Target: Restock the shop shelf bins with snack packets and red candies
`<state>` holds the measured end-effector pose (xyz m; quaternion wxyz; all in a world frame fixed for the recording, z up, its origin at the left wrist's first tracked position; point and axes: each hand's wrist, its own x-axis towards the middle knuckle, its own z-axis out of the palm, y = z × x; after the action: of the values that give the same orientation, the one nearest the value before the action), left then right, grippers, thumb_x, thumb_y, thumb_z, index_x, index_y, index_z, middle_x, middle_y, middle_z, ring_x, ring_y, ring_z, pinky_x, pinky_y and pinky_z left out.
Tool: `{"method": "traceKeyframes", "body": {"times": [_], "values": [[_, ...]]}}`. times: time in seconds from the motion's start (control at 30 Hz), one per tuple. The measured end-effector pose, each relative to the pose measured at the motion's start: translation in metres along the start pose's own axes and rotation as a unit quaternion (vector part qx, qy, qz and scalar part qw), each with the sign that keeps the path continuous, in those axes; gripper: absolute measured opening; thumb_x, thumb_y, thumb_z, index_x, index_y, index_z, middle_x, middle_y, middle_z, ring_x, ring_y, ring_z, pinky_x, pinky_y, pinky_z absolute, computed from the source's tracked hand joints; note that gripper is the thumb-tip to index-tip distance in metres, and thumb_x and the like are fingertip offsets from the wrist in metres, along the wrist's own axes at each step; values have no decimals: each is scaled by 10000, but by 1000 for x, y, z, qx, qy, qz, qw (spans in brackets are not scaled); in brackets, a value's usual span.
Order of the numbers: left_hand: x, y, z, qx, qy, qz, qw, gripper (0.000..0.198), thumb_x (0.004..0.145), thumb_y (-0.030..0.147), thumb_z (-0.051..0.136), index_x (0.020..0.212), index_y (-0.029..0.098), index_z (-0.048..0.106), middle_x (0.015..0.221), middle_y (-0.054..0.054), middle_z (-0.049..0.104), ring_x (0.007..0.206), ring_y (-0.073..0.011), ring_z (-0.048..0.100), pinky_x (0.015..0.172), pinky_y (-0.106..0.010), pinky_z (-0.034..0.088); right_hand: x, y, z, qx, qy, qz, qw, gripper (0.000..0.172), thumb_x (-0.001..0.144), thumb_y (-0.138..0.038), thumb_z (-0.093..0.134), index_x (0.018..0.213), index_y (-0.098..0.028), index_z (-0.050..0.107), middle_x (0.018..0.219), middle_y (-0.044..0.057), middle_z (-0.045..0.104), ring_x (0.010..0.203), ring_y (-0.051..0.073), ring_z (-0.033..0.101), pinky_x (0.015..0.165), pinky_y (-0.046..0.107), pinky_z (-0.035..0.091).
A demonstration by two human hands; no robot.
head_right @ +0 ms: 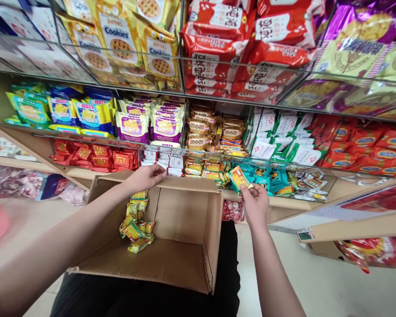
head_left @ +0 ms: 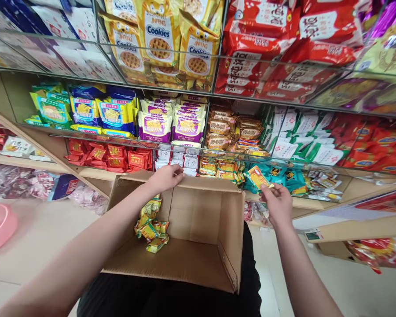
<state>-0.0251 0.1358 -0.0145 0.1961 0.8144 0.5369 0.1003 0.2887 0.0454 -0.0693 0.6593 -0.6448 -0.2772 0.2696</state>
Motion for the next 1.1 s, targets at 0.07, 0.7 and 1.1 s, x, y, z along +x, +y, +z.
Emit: {"method": "traceKeyframes", "body": {"times": [0.07, 0.7, 1.1], "values": [[0, -3, 4, 23, -5, -12, 1000, 352, 791, 447, 378, 947, 200, 574, 838, -33, 646, 751, -167, 586, 636, -243, 418, 20, 13, 12, -61, 4, -35, 998, 429, 550, -391, 685, 862, -172, 488, 620, -31, 528, 502, 139, 544, 461, 270, 446], [-13, 7, 7, 114, 15, -54, 992, 366, 827, 421, 305, 957, 237, 594, 886, -54, 658, 820, -214, 600, 680, -297, 425, 61, 36, 67, -436, 96, -195, 873, 411, 690, -551, 544, 856, -179, 487, 705, 97, 644, 680, 265, 584, 612, 326, 363], [-11, 6, 10, 130, 30, -49, 990, 349, 819, 401, 307, 932, 245, 598, 859, -54, 663, 792, -236, 609, 631, -306, 431, 67, 62, 68, -364, -69, -226, 901, 340, 802, -402, 384, 964, -145, 538, 787, 85, 644, 594, 174, 590, 637, 306, 432]]}}
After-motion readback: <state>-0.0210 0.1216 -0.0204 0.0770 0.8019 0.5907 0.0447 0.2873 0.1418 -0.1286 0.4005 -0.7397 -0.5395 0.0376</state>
